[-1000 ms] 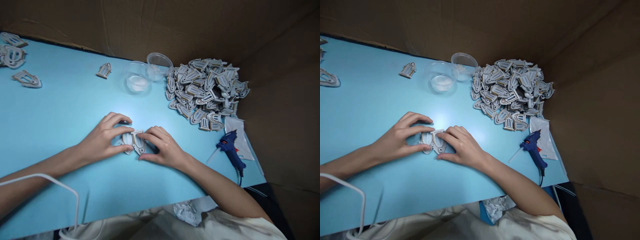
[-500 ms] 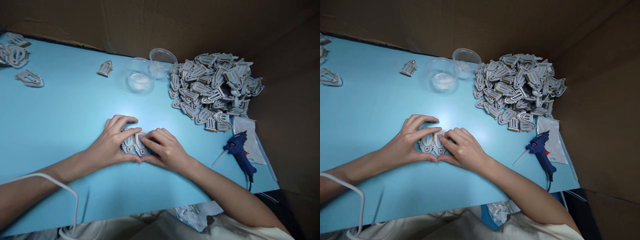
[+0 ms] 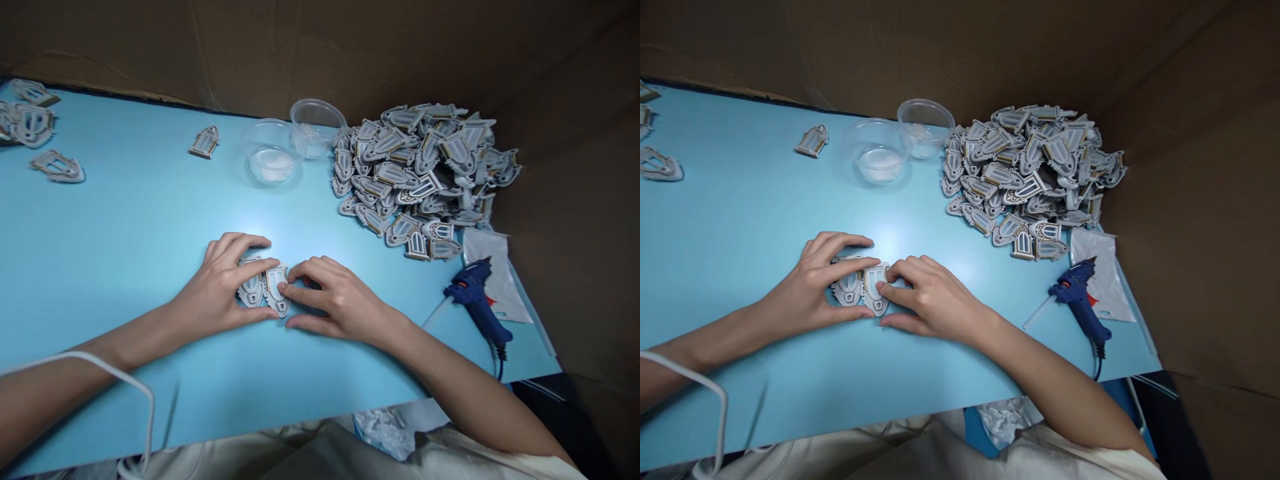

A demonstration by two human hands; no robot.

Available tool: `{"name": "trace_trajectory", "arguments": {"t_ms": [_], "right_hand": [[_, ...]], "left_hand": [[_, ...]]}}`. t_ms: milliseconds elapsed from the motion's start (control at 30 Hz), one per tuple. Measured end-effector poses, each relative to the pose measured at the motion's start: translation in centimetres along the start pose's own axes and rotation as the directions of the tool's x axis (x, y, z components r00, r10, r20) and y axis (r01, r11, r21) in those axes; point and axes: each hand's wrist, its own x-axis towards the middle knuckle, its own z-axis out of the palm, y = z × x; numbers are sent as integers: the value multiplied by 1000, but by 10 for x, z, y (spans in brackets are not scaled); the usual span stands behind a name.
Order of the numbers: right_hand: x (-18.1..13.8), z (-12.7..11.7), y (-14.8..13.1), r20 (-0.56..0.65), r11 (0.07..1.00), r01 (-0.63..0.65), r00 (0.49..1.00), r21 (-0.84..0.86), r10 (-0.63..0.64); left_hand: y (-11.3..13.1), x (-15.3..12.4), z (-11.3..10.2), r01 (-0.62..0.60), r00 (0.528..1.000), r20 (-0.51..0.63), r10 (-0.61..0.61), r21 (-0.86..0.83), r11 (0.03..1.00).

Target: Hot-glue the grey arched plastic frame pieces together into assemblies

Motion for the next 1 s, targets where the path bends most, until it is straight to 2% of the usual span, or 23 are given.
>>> {"name": "trace_trajectory", "arguments": {"t_ms": [200,300,400,500,667,767,867,1000], "right_hand": [[-1,-4,6,22,999,17,1000,46,-18],[0,-1,8,-44,986,-4,999,167,11],[4,5,7,-168,938,-124,968,324,186],[11,13,3,-207,883,-251,913,397,352],[20,22,-6,-209,885,-343,885,314,416],[22,25,-10,-224,897,-349,883,272,412],[23,26,-11,-236,938,-309,911,154,339],[27,28,-10,-195,958,-263,951,-112,239]], "left_hand": [[0,0,-1,-2,1000,11,2,-6,1000],[0,0,-1,1,1000,8,-1,-4,1000],[1,0,-2,10,1000,23,-11,1,1000],[2,1,-2,27,999,36,-27,0,1000],[3,2,-1,56,997,48,-56,-6,998],[2,1,1,63,997,53,-63,-7,998],[1,1,2,65,996,56,-64,-11,998],[2,2,2,80,994,75,-78,-28,996]]}}
